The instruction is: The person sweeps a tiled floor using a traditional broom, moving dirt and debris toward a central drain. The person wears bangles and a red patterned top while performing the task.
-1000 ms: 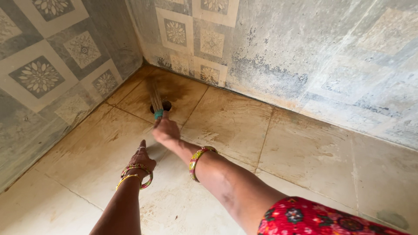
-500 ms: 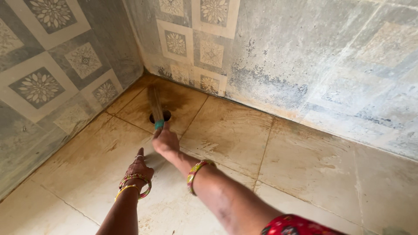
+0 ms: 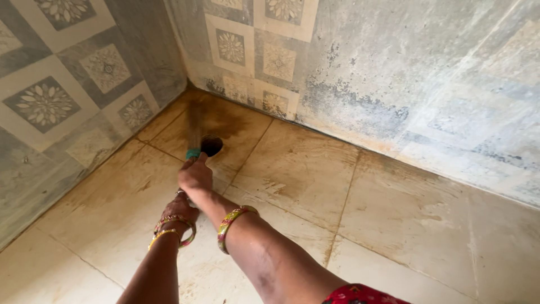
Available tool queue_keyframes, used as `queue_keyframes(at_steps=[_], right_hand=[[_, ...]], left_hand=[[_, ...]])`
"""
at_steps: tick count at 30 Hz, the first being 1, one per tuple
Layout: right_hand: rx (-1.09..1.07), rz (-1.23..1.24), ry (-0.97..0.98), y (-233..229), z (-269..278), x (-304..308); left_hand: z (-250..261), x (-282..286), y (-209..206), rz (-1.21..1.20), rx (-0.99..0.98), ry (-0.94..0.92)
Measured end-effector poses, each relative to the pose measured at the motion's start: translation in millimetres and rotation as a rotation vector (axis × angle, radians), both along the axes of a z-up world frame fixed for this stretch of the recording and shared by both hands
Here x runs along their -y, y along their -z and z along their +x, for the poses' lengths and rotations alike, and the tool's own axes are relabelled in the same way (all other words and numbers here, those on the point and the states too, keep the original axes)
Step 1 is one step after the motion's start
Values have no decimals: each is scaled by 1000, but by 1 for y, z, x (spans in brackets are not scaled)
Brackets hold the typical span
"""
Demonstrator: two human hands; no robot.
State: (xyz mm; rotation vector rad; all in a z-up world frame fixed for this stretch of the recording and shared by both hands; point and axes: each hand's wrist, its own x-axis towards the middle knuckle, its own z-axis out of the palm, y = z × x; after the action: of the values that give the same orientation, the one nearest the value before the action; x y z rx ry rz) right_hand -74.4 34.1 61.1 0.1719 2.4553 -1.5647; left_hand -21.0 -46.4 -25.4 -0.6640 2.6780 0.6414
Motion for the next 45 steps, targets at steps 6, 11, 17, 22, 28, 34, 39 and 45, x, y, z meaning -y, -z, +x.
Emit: queue_keyframes(at_steps=[6, 11, 17, 22, 28, 34, 39, 45], right_hand=[[-6, -82, -70, -27, 25, -7], [-91, -12, -184, -2, -11, -33], [73, -223, 170, -26, 15, -22], [81, -285, 65, -29, 6, -6], [265, -454, 48, 0, -84, 13], [151, -376, 355, -4, -49, 22], [300, -481, 308, -42, 40, -3], [-136, -227, -93, -35, 10, -121]], left_hand=[[-2, 6, -6, 41, -28, -100], [11, -7, -36, 102, -130, -127], [13, -10, -42, 171, -152, -162], [5, -23, -51, 84, -28, -221], [-3, -13, -25, 200, -239, -145], [-12, 8, 17, 80, -168, -74], [-25, 4, 35, -74, 55, 1], [5, -19, -3, 163, -207, -150]])
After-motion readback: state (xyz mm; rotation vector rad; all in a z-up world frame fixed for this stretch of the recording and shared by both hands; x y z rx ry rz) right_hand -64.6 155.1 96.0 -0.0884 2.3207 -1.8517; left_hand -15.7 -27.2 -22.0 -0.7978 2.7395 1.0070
